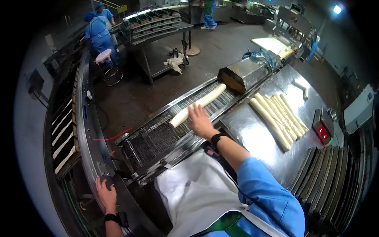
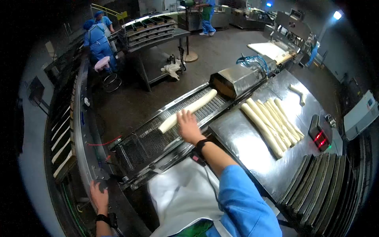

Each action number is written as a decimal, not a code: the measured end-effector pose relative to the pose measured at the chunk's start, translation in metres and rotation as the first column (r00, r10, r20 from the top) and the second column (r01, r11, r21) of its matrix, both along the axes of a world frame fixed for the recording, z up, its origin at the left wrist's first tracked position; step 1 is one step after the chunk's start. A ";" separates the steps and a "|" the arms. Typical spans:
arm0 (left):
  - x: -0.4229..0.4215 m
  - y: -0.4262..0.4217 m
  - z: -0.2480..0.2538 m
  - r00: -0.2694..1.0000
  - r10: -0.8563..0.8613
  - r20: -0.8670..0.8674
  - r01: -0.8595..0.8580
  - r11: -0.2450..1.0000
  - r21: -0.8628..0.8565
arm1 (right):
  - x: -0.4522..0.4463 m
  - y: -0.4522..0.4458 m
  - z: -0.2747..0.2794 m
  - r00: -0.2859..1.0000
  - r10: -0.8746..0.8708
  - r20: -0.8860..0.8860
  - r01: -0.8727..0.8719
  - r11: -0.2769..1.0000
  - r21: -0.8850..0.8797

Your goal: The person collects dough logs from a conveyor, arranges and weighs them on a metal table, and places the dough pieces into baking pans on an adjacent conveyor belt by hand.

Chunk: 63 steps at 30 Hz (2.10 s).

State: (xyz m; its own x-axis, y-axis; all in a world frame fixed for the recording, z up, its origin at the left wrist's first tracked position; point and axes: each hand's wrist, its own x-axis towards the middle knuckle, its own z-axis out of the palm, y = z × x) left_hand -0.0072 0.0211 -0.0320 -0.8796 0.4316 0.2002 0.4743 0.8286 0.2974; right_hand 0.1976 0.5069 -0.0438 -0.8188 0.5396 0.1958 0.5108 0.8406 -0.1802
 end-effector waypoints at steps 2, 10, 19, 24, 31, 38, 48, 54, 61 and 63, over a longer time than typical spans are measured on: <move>0.002 0.001 0.004 1.000 0.005 0.011 -0.005 1.000 0.001 | -0.026 -0.022 0.006 0.997 0.075 0.022 -0.075 0.997 0.007; 0.000 0.004 0.004 1.000 0.003 -0.006 -0.003 1.000 -0.001 | -0.065 -0.054 0.023 0.939 0.257 0.227 -0.307 0.926 0.219; -0.001 0.008 0.014 0.998 0.047 0.037 -0.046 0.999 -0.024 | 0.096 0.013 0.051 0.454 -0.743 -0.491 -0.445 0.289 -0.848; -0.003 0.008 0.010 0.999 0.023 0.034 -0.022 0.999 -0.026 | 0.262 0.051 0.002 -0.052 -0.844 -0.534 0.050 0.532 -0.845; -0.016 -0.001 0.002 1.000 -0.031 0.003 0.031 0.994 -0.104 | 0.350 -0.019 0.012 0.461 -0.782 -0.419 0.861 0.508 -0.001; -0.011 0.007 0.018 0.999 -0.049 -0.018 0.045 0.982 -0.185 | 0.345 0.017 0.042 0.423 -0.906 -0.006 0.887 0.413 0.205; -0.013 0.011 0.023 0.999 -0.012 -0.030 0.009 0.995 -0.100 | 0.306 0.119 0.101 0.531 -0.704 0.471 0.845 0.481 -0.232; -0.010 0.012 0.025 0.998 -0.038 -0.041 0.035 0.997 -0.069 | 0.325 0.140 0.088 0.638 -0.632 0.440 0.764 0.593 -0.255; -0.015 0.012 0.027 0.999 -0.037 -0.035 0.035 0.998 -0.058 | 0.315 0.121 0.099 0.622 -0.645 0.445 0.778 0.574 -0.256; -0.014 0.010 0.024 0.998 -0.044 -0.047 0.042 0.998 -0.044 | 0.314 0.116 0.094 0.622 -0.649 0.438 0.772 0.600 -0.208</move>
State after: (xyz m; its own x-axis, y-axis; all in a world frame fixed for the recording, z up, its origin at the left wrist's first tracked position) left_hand -0.0215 0.0310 -0.0082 -0.8497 0.4782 0.2220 0.5228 0.8186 0.2378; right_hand 0.5112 0.6228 0.0506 -0.1177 0.9467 -0.2998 0.9901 0.0885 -0.1090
